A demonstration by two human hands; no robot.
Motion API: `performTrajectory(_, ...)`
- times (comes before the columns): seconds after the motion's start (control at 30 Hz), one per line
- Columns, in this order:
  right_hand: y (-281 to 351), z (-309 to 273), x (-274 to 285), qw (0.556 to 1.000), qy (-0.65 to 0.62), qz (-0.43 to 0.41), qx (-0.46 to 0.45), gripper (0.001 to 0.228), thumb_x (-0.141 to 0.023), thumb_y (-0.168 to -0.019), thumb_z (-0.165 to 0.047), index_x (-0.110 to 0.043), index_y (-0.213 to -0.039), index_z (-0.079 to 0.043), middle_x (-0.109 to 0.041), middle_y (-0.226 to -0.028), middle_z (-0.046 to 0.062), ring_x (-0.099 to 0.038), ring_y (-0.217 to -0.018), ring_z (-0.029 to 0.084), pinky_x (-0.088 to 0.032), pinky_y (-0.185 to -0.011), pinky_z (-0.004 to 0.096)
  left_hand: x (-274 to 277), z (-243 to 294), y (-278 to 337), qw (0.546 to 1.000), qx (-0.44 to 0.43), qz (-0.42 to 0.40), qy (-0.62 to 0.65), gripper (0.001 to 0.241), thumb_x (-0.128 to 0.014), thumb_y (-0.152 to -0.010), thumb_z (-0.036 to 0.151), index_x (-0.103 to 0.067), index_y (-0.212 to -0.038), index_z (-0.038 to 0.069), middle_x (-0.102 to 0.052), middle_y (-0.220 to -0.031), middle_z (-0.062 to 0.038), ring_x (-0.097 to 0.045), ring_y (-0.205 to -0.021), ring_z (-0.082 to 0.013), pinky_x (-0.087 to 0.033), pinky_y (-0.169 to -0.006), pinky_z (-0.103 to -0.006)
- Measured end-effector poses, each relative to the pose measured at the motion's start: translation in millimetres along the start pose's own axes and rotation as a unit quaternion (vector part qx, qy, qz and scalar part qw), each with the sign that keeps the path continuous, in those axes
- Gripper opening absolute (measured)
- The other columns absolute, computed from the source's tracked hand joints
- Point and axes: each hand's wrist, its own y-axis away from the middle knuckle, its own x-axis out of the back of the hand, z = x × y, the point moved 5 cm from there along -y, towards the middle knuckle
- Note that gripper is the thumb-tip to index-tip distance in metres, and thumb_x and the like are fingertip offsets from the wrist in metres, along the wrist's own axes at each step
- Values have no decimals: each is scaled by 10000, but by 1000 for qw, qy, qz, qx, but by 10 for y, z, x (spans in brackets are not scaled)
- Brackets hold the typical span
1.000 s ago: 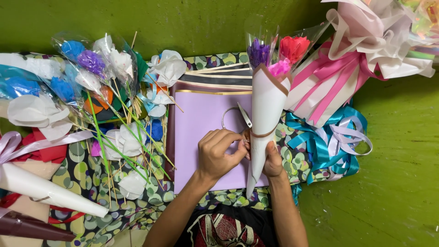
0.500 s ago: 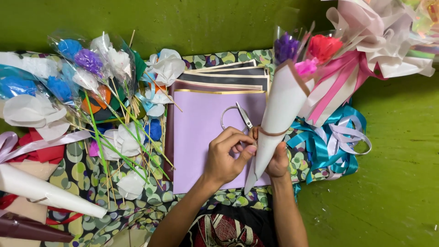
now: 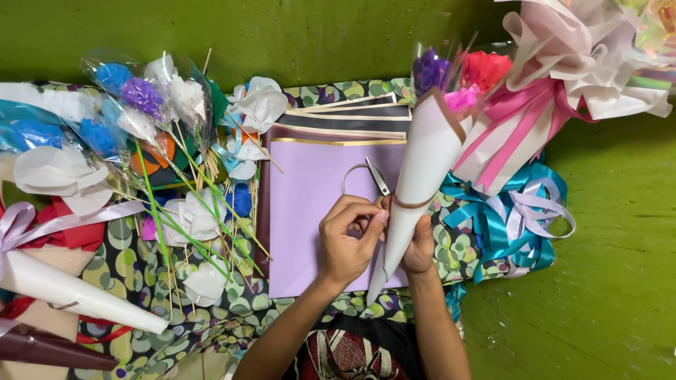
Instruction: The person secures a small bouquet of artificial flowers wrapped in white paper by applying clear tape around the cone base. They then use scissors to trim the tape and wrap a teal ribbon around the bouquet, adjusting it for presentation.
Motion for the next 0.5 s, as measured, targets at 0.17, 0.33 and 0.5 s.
performTrajectory(0.17, -21, 64, 151, 1000, -19, -2, -5, 747, -249, -1021, -664, -481, -1114, 39, -470, -799, 72, -507, -662, 171, -482, -622, 260, -7, -112, 53, 999, -46, 18, -4, 54, -769, -899, 70, -760, -853, 43, -631, -762, -43, -643, -473, -126, -508, -448, -218)
performTrajectory(0.33, -60, -114, -114, 987, 158, 16, 19, 697, -256, -1009, -699, -536, -1016, -61, -435, -825, 20, -399, -679, 105, -369, -596, 247, -4, -7, 78, 984, -125, 16, -123, 73, -770, -906, 158, -810, -852, 131, -684, -740, 21, -628, -495, -137, -508, -473, -233)
performTrajectory(0.5, 103, -8, 320, 909, 400, 118, -6, 565, -397, -1061, -472, -528, -1324, 10, -589, -1138, 130, -503, -1047, 221, -392, -1056, 420, 50, 141, 60, 992, -52, -26, -115, 293, -524, -1052, 207, -773, -1037, 54, -706, -862, -61, -696, -696, -205, -544, -590, -307)
